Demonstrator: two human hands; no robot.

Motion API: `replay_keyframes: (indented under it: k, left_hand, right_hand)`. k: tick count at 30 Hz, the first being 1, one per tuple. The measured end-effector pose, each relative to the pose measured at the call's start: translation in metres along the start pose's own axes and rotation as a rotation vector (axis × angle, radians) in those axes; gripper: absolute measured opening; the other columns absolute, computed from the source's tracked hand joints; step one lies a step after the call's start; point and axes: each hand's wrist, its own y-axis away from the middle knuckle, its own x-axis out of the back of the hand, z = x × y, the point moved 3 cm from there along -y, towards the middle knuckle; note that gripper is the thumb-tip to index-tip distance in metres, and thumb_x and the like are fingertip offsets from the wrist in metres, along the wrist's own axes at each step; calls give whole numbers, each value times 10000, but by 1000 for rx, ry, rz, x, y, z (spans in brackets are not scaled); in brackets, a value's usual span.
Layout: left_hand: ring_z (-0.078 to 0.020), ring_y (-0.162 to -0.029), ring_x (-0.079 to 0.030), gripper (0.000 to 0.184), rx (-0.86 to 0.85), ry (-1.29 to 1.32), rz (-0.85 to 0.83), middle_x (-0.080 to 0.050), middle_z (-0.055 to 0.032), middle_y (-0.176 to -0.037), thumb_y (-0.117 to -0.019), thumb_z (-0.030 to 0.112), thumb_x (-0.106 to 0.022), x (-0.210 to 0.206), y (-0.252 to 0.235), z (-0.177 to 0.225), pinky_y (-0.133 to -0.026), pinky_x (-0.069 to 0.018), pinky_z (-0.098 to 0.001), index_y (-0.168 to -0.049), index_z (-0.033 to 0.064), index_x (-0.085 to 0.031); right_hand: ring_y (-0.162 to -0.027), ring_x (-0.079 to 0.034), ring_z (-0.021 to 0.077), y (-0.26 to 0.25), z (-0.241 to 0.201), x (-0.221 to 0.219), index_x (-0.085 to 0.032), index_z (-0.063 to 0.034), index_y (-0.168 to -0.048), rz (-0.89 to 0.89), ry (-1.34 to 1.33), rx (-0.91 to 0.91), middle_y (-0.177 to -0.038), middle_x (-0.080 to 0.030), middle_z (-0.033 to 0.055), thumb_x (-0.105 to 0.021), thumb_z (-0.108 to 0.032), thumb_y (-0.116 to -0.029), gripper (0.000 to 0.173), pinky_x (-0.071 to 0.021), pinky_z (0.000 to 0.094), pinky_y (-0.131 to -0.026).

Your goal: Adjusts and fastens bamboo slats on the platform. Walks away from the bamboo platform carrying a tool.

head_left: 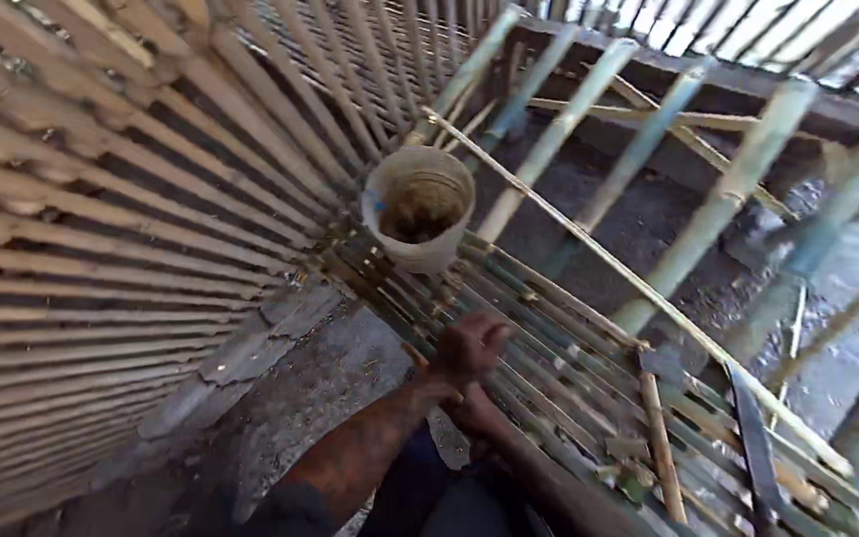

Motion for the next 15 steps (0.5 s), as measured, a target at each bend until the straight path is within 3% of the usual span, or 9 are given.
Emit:
replay_keyframes:
  k: [1,2,3,5,8,11,15]
  left_hand:
    - [-192,-848,-732,225,81,-54,107,-751,-145,-937,-986,112,-591,35,9,-27,-812,-616,-362,-1010,-42,-753]
    - [-191,-841,-732,240,195,-113,178,-752,-147,-948,-997,121,-578,68,23,-57,-805,-618,-368,-1032,-46,-746]
    - [-200,-838,-731,259,333,-180,220,-751,-150,-958,-1008,140,-563,96,41,-89,-800,-616,-383,-1054,-44,-739]
    - [-265,-955,-732,316,701,-281,158,-741,-175,-1069,-1043,202,-535,141,81,-152,-903,-592,-456,-1167,-31,-709]
    - [-360,-1182,-656,477,1133,-320,-98,-675,-207,-1264,-1024,324,-573,172,125,-243,-1030,-509,-570,-1392,21,-587]
    - [-425,-1362,-524,741,1227,-346,-265,-516,-246,-1492,-924,394,-713,176,130,-314,-1083,-457,-616,-1515,28,-455]
    - [-456,-1421,-440,889,1201,-308,-389,-447,-260,-1549,-837,372,-798,164,102,-389,-1113,-395,-651,-1546,14,-398]
  right_hand:
    - [-895,-714,324,-50,78,-33,-613,125,-1269,155,-63,279,-1008,-710,269,-633,-171,-961,429,-581,447,-833]
    - [-936,-720,319,-81,110,-47,-573,48,-1406,121,-103,236,-1058,-727,230,-657,-202,-949,528,-577,504,-881]
    - [-973,-720,303,-96,115,-49,-530,-29,-1485,77,-98,145,-1099,-733,197,-668,-216,-944,589,-563,520,-927]
    - [-955,-717,268,-107,86,-37,-516,-79,-1510,33,-46,27,-1083,-740,157,-680,-223,-938,612,-560,501,-927]
    - [-834,-701,208,-115,27,-22,-534,-46,-1479,39,5,-1,-996,-734,115,-674,-263,-947,591,-585,444,-820]
    - [-733,-681,128,-123,-17,-21,-527,-25,-1481,104,73,75,-928,-734,65,-645,-293,-928,625,-599,375,-707]
    - [-765,-704,152,-137,-78,-22,-529,56,-1447,109,154,-4,-974,-749,124,-669,-157,-933,574,-610,376,-749]
